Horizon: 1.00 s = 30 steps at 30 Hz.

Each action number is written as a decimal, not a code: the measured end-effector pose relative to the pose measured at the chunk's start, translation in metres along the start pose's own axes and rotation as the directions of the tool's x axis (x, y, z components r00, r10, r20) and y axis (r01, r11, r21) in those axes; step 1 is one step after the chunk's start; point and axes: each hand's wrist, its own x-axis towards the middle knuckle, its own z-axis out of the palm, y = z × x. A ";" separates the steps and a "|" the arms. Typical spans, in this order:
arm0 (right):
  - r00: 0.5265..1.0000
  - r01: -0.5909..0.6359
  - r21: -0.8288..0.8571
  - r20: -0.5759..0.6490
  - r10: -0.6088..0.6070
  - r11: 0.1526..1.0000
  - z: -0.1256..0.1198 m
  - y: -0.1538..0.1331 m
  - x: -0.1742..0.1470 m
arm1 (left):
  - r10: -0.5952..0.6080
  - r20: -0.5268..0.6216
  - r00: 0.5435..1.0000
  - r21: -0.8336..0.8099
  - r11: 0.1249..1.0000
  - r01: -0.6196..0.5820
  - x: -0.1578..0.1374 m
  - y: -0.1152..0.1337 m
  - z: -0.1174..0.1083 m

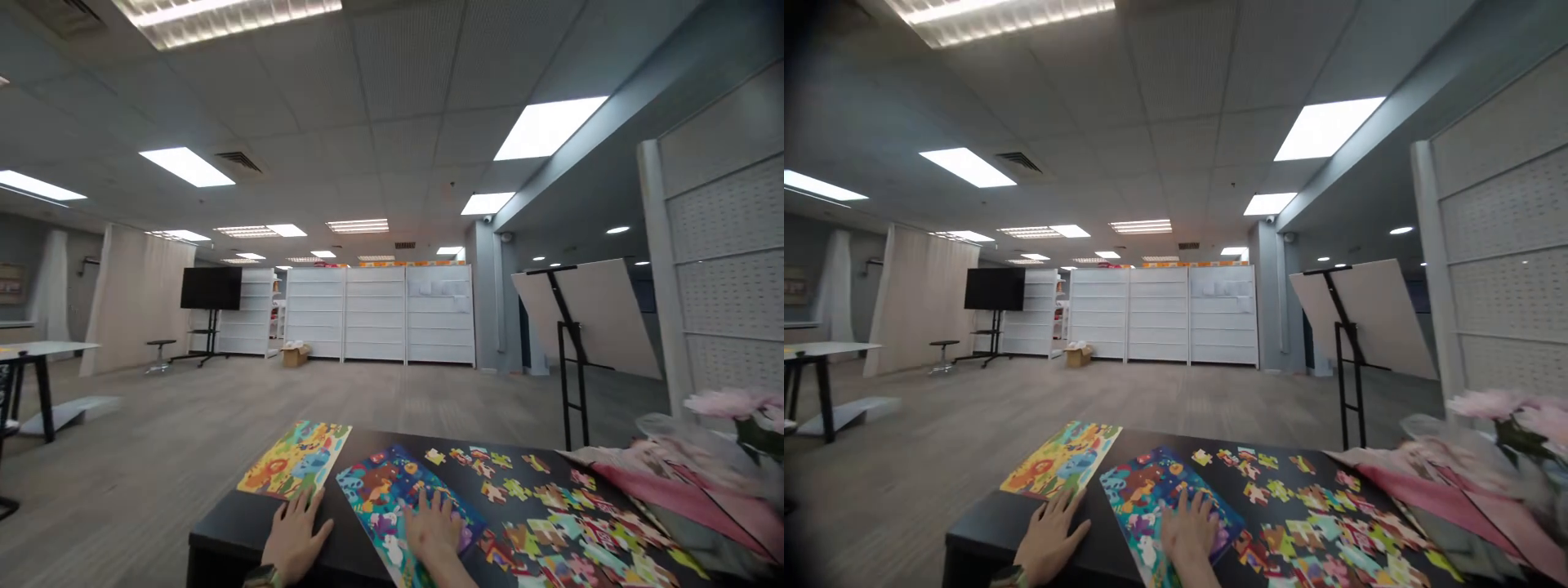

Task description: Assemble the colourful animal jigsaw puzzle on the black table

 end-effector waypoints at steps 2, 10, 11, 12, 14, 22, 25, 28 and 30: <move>1.000 0.019 -0.009 -0.003 -0.019 1.000 -0.007 -0.007 0.007 | -0.021 0.004 1.000 0.023 1.000 0.021 0.004 0.000 0.002; 0.826 0.528 0.127 0.151 -0.543 0.840 -0.017 0.004 0.034 | -0.071 0.001 0.998 0.022 0.997 0.070 0.015 -0.013 0.012; 0.790 0.562 0.172 0.177 -0.587 0.809 -0.011 0.005 0.036 | -0.073 0.011 0.997 0.015 0.997 0.072 0.016 -0.015 0.015; 0.788 0.556 0.200 0.182 -0.588 0.807 -0.004 0.003 0.039 | -0.077 0.024 0.997 0.008 0.997 0.077 0.016 -0.016 0.018; 0.870 0.455 0.178 0.120 -0.478 0.873 0.012 -0.010 0.048 | -0.092 0.046 0.995 -0.004 0.996 0.092 0.019 -0.017 0.024; 0.986 0.164 0.038 -0.048 -0.162 0.986 0.062 -0.063 0.105 | -0.119 0.119 0.986 0.004 0.993 0.120 0.093 -0.064 0.016; 0.996 0.073 0.041 -0.052 -0.071 0.996 0.079 -0.055 0.122 | -0.132 0.167 0.977 0.030 0.991 0.129 0.127 -0.097 0.012; 0.985 -0.010 -0.016 -0.173 0.007 1.000 0.097 -0.057 0.129 | -0.098 0.261 0.960 0.038 0.995 0.091 0.140 -0.108 0.017; 0.974 -0.004 -0.039 -0.227 -0.005 0.999 0.108 -0.072 0.128 | -0.086 0.322 0.943 0.068 0.995 0.067 0.140 -0.100 0.024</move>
